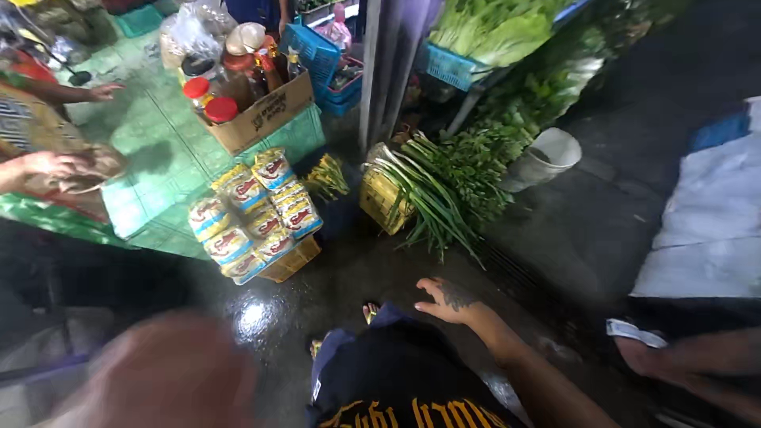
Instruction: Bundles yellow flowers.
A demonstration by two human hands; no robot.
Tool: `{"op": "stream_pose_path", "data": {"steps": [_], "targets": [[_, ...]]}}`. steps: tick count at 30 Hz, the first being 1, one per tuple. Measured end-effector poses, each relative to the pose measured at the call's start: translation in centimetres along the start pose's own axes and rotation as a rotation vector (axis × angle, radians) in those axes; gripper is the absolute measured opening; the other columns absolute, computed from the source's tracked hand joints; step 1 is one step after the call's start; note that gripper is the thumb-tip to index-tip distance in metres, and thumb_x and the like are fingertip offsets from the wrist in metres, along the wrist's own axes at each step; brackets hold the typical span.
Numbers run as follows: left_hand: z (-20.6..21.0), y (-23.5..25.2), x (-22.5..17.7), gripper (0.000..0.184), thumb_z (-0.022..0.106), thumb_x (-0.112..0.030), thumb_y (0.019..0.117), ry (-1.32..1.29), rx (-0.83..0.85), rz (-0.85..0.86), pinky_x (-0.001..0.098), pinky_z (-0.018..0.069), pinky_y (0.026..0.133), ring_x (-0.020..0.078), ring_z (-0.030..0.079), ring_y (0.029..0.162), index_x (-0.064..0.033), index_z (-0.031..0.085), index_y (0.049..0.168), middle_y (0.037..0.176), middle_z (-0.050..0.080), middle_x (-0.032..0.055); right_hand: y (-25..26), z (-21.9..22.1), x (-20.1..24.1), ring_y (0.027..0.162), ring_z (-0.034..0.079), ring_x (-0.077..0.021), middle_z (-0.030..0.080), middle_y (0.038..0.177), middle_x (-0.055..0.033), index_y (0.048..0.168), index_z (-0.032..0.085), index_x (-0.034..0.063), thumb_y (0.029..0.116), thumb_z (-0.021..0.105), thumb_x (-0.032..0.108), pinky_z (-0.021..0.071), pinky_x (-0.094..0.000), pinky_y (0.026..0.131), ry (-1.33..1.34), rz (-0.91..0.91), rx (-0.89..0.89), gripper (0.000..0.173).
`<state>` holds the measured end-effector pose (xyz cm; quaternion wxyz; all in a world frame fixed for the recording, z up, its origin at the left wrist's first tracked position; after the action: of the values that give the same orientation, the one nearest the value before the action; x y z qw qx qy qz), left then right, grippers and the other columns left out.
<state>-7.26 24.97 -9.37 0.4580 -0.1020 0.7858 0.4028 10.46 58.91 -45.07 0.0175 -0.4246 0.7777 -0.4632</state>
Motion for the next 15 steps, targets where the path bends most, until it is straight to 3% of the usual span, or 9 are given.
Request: {"op": "stream_pose_path", "data": {"steps": [1, 2, 3, 4, 6, 8, 10, 11, 15], "targets": [[2.6, 0.7, 4.6, 0.054, 0.051, -0.067, 0.0946, 0.225, 0.015, 0.043, 0.0323, 0.0476, 0.100, 0.0094, 0.060, 0.111, -0.0192, 0.065, 0.116, 0.113, 0.066, -0.0032, 0.4, 1.0, -2.6, 0.128, 0.059, -0.0372, 0.059, 0.140, -0.0225, 0.146, 0.052, 0.0047, 0.0966, 0.067, 0.050, 0.0451, -0.0548, 0.111, 0.020, 0.025, 0.027, 0.069], [4.8, 0.1, 9.8, 0.053, 0.045, -0.060, 0.1007, 0.393, 0.083, -0.050, 0.0345, 0.0514, 0.097, 0.0129, 0.062, 0.110, -0.0141, 0.063, 0.120, 0.116, 0.065, 0.0024, 0.6, 2.1, -5.1, 0.127, 0.059, -0.0390, 0.060, 0.138, -0.0244, 0.145, 0.053, 0.0029, 0.0967, 0.067, 0.050, 0.0455, -0.0561, 0.110, 0.037, 0.052, 0.063, 0.069], [7.0, -1.9, 14.9, 0.053, 0.047, -0.051, 0.1043, 0.504, 0.198, -0.277, 0.0401, 0.0553, 0.095, 0.0203, 0.065, 0.109, -0.0055, 0.063, 0.126, 0.118, 0.066, 0.0120, 0.6, 3.2, -7.5, 0.128, 0.059, -0.0408, 0.060, 0.137, -0.0263, 0.144, 0.053, 0.0010, 0.0974, 0.067, 0.048, 0.0448, -0.0575, 0.110, 0.053, 0.085, 0.111, 0.068], [9.0, -5.3, 19.3, 0.055, 0.047, -0.047, 0.1058, 0.607, 0.372, -0.623, 0.0461, 0.0548, 0.100, 0.0282, 0.065, 0.116, -0.0038, 0.058, 0.138, 0.130, 0.064, 0.0187, 0.3, 4.4, -9.8, 0.130, 0.057, -0.0415, 0.060, 0.137, -0.0272, 0.144, 0.053, 0.0001, 0.0983, 0.067, 0.046, 0.0434, -0.0583, 0.111, 0.072, 0.127, 0.150, 0.066], [13.0, -15.2, 25.9, 0.075, 0.043, -0.062, 0.1032, 0.684, 0.693, -1.238, 0.0636, 0.0476, 0.106, 0.0450, 0.054, 0.133, -0.0096, 0.042, 0.156, 0.151, 0.048, 0.0268, -0.2, 6.8, -13.9, 0.134, 0.054, -0.0409, 0.057, 0.142, -0.0272, 0.146, 0.051, -0.0009, 0.0982, 0.069, 0.040, 0.0403, -0.0574, 0.115, 0.166, 0.224, 0.201, 0.066], [15.7, -25.3, 28.5, 0.091, 0.041, -0.073, 0.0988, 0.542, 0.691, -1.590, 0.0685, 0.0433, 0.107, 0.0485, 0.050, 0.137, -0.0081, 0.030, 0.161, 0.154, 0.044, 0.0290, -0.1, 9.0, -17.3, 0.138, 0.050, -0.0405, 0.053, 0.147, -0.0271, 0.153, 0.043, -0.0003, 0.0967, 0.072, 0.035, 0.0376, -0.0552, 0.118, 0.306, 0.309, 0.190, 0.073], [16.4, -30.9, 29.3, 0.095, 0.046, -0.072, 0.0973, 0.257, 0.404, -1.744, 0.0625, 0.0370, 0.117, 0.0408, 0.045, 0.144, -0.0114, 0.019, 0.165, 0.159, 0.041, 0.0242, -0.1, 10.0, -19.2, 0.140, 0.049, -0.0403, 0.051, 0.149, -0.0264, 0.154, 0.040, 0.0005, 0.0977, 0.072, 0.034, 0.0371, -0.0548, 0.118, 0.370, 0.361, 0.191, 0.073], [16.1, -31.5, 28.9, 0.095, 0.045, -0.074, 0.0968, 0.203, 0.378, -1.767, 0.0611, 0.0363, 0.118, 0.0382, 0.046, 0.144, -0.0139, 0.018, 0.165, 0.159, 0.042, 0.0220, 0.1, 10.3, -19.7, 0.140, 0.049, -0.0401, 0.052, 0.148, -0.0261, 0.152, 0.043, 0.0006, 0.0983, 0.070, 0.036, 0.0378, -0.0553, 0.118, 0.355, 0.369, 0.205, 0.070], [15.5, -29.3, 27.8, 0.083, 0.038, -0.073, 0.0995, 0.209, 0.627, -1.757, 0.0622, 0.0417, 0.112, 0.0367, 0.055, 0.136, -0.0160, 0.036, 0.160, 0.148, 0.055, 0.0201, 4.7, 9.6, -19.1, 0.132, 0.056, -0.0418, 0.060, 0.137, -0.0285, 0.139, 0.056, -0.0034, 0.0978, 0.070, 0.039, 0.0424, -0.0577, 0.112, 0.198, 0.268, 0.282, 0.061]]}}
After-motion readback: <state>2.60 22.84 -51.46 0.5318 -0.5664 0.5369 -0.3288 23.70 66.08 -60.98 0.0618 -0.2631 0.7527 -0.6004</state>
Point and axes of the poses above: each hand's wrist, its own y-axis towards the middle knuckle, its own z-axis out of the palm, x = y × z, the point moved 3 cm from there along y, towards the middle knuckle
